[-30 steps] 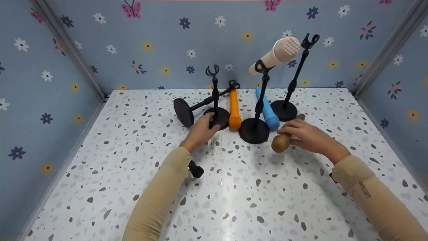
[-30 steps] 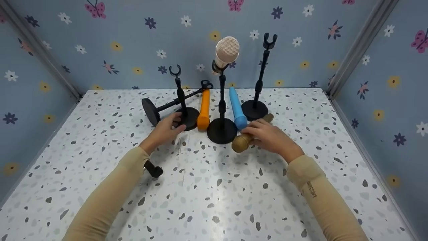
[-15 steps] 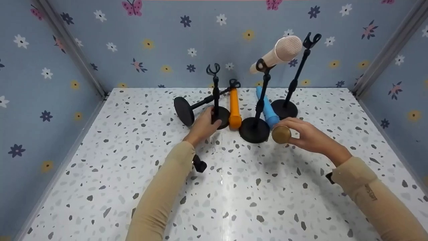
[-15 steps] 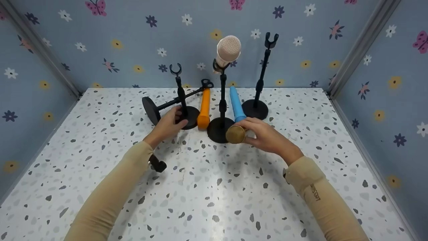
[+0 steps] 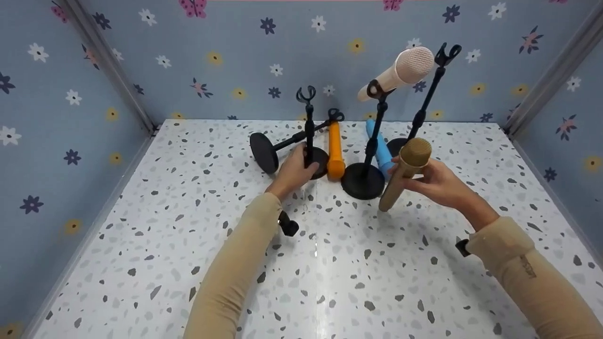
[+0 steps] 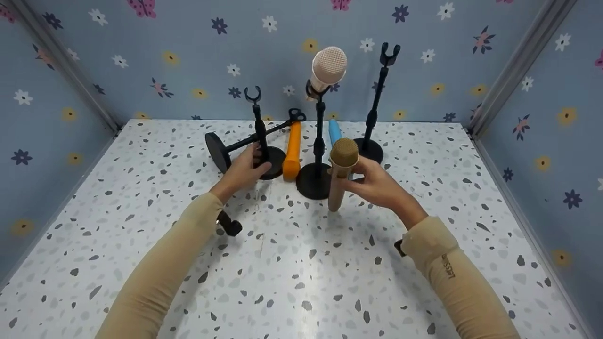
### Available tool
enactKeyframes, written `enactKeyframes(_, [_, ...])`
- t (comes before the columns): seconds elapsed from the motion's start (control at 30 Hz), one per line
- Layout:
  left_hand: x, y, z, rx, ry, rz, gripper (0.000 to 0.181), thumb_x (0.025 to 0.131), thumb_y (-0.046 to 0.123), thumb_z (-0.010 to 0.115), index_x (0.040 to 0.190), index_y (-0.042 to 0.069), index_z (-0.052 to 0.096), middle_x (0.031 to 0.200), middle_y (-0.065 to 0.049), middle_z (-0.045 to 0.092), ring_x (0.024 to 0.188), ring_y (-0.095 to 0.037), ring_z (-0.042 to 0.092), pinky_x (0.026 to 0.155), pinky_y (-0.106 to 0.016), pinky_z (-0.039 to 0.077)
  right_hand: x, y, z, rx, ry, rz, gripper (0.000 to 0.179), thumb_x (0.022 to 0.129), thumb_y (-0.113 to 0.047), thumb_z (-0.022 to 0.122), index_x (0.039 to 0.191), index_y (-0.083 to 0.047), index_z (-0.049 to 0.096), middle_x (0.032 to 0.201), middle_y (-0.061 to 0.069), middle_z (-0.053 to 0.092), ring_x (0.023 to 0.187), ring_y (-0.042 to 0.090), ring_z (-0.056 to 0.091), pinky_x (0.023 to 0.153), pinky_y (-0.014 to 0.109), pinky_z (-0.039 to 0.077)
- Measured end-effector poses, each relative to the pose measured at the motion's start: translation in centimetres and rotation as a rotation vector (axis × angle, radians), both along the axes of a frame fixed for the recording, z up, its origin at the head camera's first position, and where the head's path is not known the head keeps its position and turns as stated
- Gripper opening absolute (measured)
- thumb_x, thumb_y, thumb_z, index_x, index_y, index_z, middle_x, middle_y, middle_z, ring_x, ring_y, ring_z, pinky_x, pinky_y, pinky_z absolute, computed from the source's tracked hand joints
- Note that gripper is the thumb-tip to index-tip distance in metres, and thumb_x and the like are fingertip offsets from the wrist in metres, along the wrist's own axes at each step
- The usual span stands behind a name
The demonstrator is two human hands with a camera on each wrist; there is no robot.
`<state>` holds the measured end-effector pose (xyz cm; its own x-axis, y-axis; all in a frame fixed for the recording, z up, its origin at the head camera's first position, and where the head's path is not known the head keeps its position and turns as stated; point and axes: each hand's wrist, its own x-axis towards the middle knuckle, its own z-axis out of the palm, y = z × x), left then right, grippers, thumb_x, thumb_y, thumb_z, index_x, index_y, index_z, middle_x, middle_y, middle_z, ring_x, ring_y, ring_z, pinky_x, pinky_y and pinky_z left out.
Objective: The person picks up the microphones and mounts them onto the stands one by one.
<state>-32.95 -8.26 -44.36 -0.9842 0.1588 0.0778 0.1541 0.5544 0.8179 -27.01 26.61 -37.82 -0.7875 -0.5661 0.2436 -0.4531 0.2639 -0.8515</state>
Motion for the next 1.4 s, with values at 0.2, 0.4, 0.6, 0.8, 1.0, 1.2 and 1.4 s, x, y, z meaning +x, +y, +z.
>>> enactKeyframes(0.2, [-0.5,0.1,0.1,-0.008,-0.016,-0.001,0.075,0.102,0.027,0.061,0.162,0.01,0.019,0.155,-0.013,0.04,0.138,-0.026,0.045,0.115,-0.04,0.035,0.0,-0.3,0.1,-0.01,-0.033,0.003,0.046,0.096,0.0,0.067,0.14,0.001,0.052,0.128,0.022,0.063,0.116,0.02,0.065,0.092,0.031,0.055])
enactKeyframes(0.4, [-1.2,0.5,0.1,0.05,-0.069,-0.076,0.1,0.1,0.026,0.065,0.162,0.023,-0.014,0.17,-0.012,0.003,0.15,-0.03,0.027,0.121,-0.045,0.022,0.2,-0.3,0.3,0.004,-0.021,0.008,0.044,0.096,0.001,0.068,0.138,0.0,0.055,0.125,0.027,0.063,0.113,0.02,0.066,0.091,0.031,0.055])
enactKeyframes(0.6, [-1.6,0.4,-0.4,0.064,-0.059,-0.064,0.098,0.102,0.021,0.063,0.162,0.025,-0.015,0.17,-0.01,0.0,0.152,-0.028,0.02,0.123,-0.043,0.018,0.4,-0.4,0.3,0.027,-0.023,0.0,0.044,0.096,-0.001,0.068,0.138,-0.001,0.056,0.124,0.019,0.067,0.112,0.02,0.067,0.09,0.031,0.056])
enactKeyframes(0.8, [-1.3,-0.1,-0.6,-0.007,-0.007,-0.066,0.08,0.105,0.019,0.056,0.164,0.014,0.002,0.169,-0.013,0.01,0.151,-0.027,0.023,0.122,-0.041,0.02,0.5,-0.4,0.1,0.043,-0.022,-0.005,0.044,0.095,-0.001,0.069,0.138,0.0,0.056,0.123,0.021,0.067,0.111,0.02,0.067,0.089,0.032,0.056])
enactKeyframes(1.0, [-0.8,-0.4,-0.2,-0.132,0.108,-0.038,0.039,0.109,0.013,0.043,0.145,0.0,0.039,0.143,-0.018,0.048,0.131,-0.033,0.051,0.109,-0.043,0.04,0.5,-0.4,0.2,0.054,-0.026,-0.014,0.043,0.095,-0.004,0.07,0.136,-0.002,0.058,0.12,0.011,0.071,0.111,0.02,0.068,0.089,0.031,0.056])
enactKeyframes(1.2, [0.0,-0.4,-0.3,-0.281,0.129,-0.01,0.044,0.11,0.018,0.043,0.15,0.001,0.037,0.142,-0.018,0.054,0.125,-0.036,0.058,0.105,-0.045,0.045,0.4,-0.3,0.0,0.079,-0.014,-0.016,0.043,0.096,-0.004,0.07,0.137,0.0,0.058,0.121,0.012,0.07,0.111,0.018,0.067,0.088,0.031,0.057])
enactKeyframes(1.4, [1.2,-0.7,-0.2,-0.405,0.129,-0.009,0.036,0.109,0.024,0.047,0.139,0.004,0.046,0.126,-0.015,0.064,0.111,-0.039,0.065,0.093,-0.052,0.051,0.6,-0.1,-0.1,0.127,-0.016,-0.038,0.045,0.097,-0.009,0.07,0.139,-0.003,0.057,0.128,0.012,0.067,0.116,0.015,0.064,0.09,0.03,0.055])
